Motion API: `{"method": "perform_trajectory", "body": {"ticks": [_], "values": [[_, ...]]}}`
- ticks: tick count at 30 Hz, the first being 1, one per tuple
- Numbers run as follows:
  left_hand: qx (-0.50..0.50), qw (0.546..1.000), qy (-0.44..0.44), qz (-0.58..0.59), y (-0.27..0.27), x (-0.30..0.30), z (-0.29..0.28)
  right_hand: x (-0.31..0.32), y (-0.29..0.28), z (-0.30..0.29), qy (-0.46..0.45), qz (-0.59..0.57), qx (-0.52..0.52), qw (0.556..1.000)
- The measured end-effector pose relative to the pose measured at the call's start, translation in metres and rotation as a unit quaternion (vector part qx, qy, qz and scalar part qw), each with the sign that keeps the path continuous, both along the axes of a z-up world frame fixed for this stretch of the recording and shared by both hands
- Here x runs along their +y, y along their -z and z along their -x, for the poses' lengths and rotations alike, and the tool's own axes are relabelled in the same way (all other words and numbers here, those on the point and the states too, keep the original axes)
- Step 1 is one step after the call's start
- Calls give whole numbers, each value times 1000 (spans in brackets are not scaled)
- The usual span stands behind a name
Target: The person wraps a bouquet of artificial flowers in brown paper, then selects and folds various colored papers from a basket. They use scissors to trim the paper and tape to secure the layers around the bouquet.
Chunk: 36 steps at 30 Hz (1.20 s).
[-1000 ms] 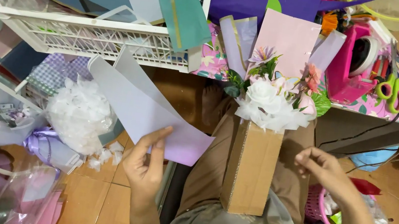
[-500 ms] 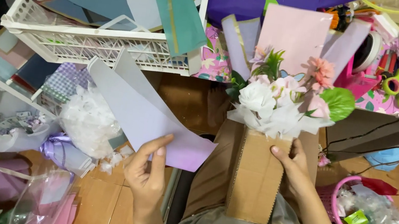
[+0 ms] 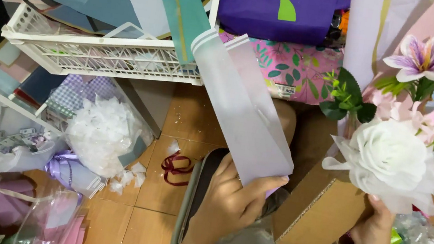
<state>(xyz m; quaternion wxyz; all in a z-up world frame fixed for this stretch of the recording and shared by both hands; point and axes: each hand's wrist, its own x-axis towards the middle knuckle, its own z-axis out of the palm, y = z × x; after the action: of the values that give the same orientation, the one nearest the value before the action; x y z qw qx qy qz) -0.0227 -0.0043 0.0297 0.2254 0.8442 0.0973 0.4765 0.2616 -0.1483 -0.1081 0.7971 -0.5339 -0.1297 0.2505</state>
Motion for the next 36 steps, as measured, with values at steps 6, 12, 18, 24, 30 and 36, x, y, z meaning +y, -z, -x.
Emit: {"method": "perform_trajectory", "body": {"ticks": [6,12,18,24,30,36], "values": [[25,1000,5,4,-3,-7,-10,-12,34,-3,28,7,59,998],[51,999,-2,4,17,-1,-19,-4,2,16,2,5,20,1000],[80,996,7,50,21,0,-24,-17,36,-21,38,1,47,998],[87,990,16,106,24,3,-13,-37,-28,-35,41,-68,-10,997],[53,989,-32,136,41,9,-10,-58,-71,-33,116,-46,-93,988],[67,969,-8,239,44,4,-15,-24,-71,-15,89,-67,-19,994]]}}
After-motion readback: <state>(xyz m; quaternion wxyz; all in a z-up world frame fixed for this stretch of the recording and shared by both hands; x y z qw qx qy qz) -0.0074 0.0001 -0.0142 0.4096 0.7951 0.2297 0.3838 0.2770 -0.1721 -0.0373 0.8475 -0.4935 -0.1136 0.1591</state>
